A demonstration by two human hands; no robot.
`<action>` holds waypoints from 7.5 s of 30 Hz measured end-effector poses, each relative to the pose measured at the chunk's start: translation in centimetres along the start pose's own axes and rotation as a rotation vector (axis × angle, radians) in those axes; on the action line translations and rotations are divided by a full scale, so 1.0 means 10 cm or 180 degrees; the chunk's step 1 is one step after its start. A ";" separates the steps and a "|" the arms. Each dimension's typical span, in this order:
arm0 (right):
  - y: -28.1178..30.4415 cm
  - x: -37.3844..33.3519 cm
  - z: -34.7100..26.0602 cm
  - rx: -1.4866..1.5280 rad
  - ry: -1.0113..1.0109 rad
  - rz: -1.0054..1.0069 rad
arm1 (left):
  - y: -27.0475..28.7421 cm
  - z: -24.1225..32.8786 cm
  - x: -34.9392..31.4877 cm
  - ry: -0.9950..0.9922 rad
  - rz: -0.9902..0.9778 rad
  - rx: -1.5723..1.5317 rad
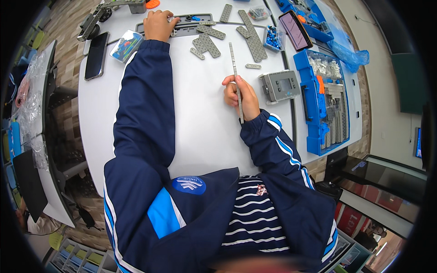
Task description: The person assembles a small wheeled robot using gray and green plastic building blocks. They connect beams, attach wheels, and add a motor and control unit to the chassis. The person frequently references a smartphone on the table while assembling the components.
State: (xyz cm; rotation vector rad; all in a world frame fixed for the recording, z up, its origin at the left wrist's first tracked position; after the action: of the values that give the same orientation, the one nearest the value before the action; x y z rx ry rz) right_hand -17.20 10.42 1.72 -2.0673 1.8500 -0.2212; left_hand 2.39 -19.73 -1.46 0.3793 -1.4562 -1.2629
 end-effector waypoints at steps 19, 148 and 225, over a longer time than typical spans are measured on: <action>-0.01 0.00 -0.02 -0.0071 0.0002 -0.0011 | 0.06 -0.01 0.02 -0.0637 0.0303 -0.0563; 3.11 1.56 -1.68 -0.6630 0.1316 0.1279 | 0.96 1.25 -1.54 0.0674 -0.2195 -0.5860; -0.40 -0.49 0.04 -0.3334 0.0015 0.0288 | 0.56 0.38 -0.57 -0.0181 0.0142 -0.0960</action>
State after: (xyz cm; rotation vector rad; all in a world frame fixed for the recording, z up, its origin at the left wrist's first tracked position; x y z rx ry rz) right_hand -13.98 15.58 3.43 -2.5253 2.3206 0.9670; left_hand 3.27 -11.26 1.05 0.1090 -1.2881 -1.4409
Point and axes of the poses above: each hand's wrist, its own x-axis towards the middle knuckle, its own y-axis out of the back of the hand, z = x × y, the point moved 1 cm from there along x, towards the middle knuckle, and after that the axes turned 8 degrees about -z, right-handed, at the moved point
